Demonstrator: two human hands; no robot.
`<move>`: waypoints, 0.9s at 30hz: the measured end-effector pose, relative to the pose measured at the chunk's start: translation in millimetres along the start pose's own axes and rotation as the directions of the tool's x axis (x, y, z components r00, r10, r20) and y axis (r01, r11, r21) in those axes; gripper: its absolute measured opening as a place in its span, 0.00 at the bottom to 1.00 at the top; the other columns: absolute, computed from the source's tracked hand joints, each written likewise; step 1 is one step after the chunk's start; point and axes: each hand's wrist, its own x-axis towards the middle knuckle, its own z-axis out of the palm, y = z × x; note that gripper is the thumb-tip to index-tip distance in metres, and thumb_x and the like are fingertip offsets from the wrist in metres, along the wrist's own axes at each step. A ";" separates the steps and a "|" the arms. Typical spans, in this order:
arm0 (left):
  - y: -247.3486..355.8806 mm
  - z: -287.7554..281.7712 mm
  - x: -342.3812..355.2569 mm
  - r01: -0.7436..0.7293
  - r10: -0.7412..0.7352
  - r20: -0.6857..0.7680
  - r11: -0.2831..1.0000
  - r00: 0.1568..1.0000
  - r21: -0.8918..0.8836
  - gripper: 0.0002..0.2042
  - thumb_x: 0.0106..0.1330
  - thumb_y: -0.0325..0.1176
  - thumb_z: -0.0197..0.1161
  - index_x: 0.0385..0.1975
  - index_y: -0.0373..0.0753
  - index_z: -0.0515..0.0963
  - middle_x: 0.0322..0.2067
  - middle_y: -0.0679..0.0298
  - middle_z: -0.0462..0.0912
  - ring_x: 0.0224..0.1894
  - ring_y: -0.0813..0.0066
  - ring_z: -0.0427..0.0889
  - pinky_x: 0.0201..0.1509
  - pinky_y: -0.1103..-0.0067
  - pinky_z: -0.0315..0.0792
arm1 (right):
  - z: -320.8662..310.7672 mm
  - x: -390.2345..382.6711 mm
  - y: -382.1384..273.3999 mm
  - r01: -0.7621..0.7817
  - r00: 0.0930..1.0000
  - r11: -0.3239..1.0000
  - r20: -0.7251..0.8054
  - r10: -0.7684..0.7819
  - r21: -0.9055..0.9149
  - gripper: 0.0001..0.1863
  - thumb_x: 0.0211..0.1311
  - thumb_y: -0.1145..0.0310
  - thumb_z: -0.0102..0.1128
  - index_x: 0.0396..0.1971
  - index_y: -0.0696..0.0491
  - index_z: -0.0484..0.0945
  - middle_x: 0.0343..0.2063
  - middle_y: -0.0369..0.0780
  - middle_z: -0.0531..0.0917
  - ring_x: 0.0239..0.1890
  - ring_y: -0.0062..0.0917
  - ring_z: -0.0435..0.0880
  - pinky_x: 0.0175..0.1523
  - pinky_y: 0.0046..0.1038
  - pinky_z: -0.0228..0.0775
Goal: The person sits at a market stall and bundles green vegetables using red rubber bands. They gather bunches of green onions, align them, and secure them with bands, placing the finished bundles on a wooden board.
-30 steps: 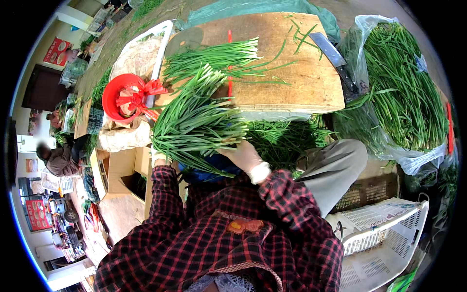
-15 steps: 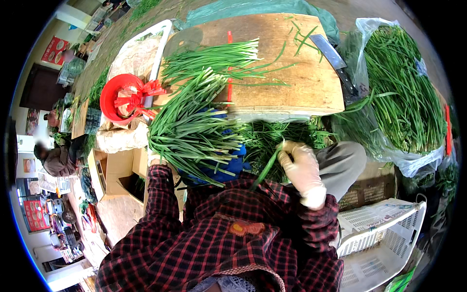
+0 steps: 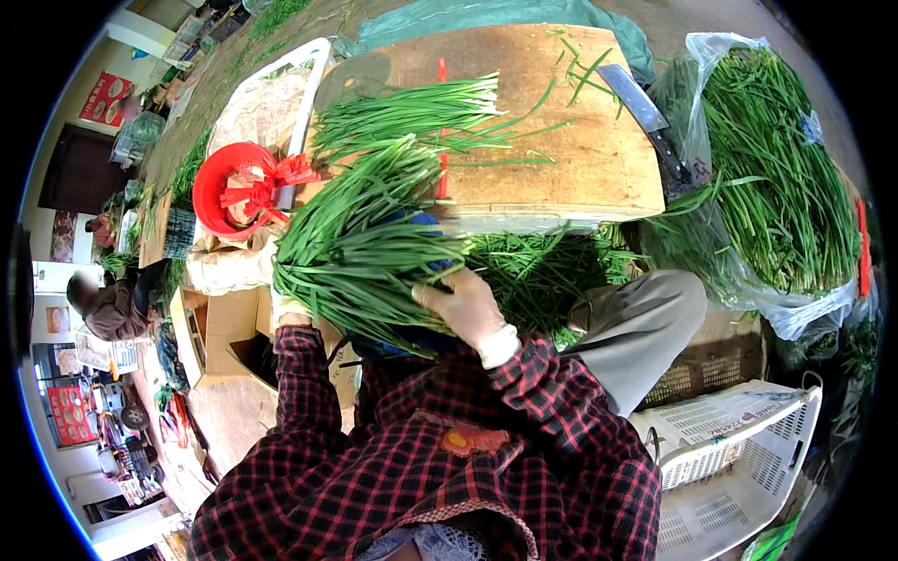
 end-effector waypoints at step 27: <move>-12.5 -46.8 14.6 -0.006 -0.004 -0.124 0.997 0.992 -0.082 0.24 0.69 0.47 0.39 0.56 0.37 0.66 0.54 0.57 0.71 0.53 0.60 0.71 0.58 0.66 0.65 | -40.3 -41.7 -45.7 0.472 0.790 0.687 -0.080 -0.608 -0.552 0.05 0.46 0.68 0.66 0.22 0.51 0.81 0.23 0.40 0.79 0.28 0.31 0.78 0.33 0.29 0.69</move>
